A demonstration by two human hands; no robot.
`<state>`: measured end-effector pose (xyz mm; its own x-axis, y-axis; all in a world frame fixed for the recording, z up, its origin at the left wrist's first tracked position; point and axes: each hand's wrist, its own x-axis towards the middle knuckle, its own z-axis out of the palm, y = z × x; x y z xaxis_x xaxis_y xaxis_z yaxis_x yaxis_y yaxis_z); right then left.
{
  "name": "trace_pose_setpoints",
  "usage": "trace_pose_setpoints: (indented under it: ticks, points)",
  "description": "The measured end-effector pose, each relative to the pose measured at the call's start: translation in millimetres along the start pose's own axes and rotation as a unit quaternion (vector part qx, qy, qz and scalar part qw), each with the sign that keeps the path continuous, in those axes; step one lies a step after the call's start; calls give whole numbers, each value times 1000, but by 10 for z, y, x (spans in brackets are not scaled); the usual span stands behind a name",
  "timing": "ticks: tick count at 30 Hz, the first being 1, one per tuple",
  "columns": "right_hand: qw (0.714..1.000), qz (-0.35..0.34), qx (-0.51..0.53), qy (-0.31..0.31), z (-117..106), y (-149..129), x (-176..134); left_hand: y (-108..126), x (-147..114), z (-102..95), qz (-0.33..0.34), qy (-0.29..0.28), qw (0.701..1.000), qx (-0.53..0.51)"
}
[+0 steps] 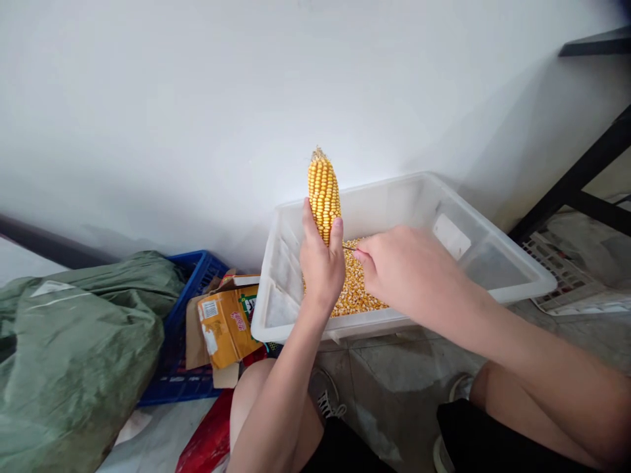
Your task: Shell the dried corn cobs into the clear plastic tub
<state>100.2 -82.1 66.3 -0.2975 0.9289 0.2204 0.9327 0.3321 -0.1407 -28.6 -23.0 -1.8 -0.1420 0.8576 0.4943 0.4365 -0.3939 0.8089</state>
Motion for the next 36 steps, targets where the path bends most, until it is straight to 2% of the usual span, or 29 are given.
trace_pose_setpoints:
  ticks: [5, 10, 12, 14, 18, 21, 23, 26, 28, 30, 33, 36]
  points:
    - [999, -14, 3, 45, 95, -46, -48, -11, 29, -12, -2, 18, 1000, -1]
    - [993, -10, 105, -51, -53, 214, 65, 13, 36, -28, 21, -1, 998, -55]
    - [992, -4, 112, -63, -90, 253, 70, 24, 25, -17, 20, -14, 998, -63]
    - [995, 11, 87, -47, -69, 190, 21, 33, 11, 3, 14, -6, 998, -64]
    - [999, 21, -13, 27, 107, -131, -151, 45, -13, 18, 5, 37, 998, -50]
    - [998, 11, -43, 41, 204, -286, -209, 43, -19, -12, 6, 38, 999, -36]
    - [999, -1, -29, 32, 169, -248, -193, 35, -8, -32, 0, 34, 999, -42]
    - [999, -7, 46, -10, -45, 4, -134, 14, 32, -39, -42, 35, 995, -89]
    - [994, 15, 96, -45, -224, 219, -101, 1, 66, -32, -105, 31, 983, -146]
    - [990, 26, 133, -41, -355, 397, -77, -5, 97, -25, -182, 18, 959, -216]
    - [984, 38, 171, -26, -388, 524, -38, 7, 123, -26, -261, -7, 920, -292]
    - [979, 21, 202, -26, -292, 513, 14, 22, 122, -27, -271, -30, 910, -311]
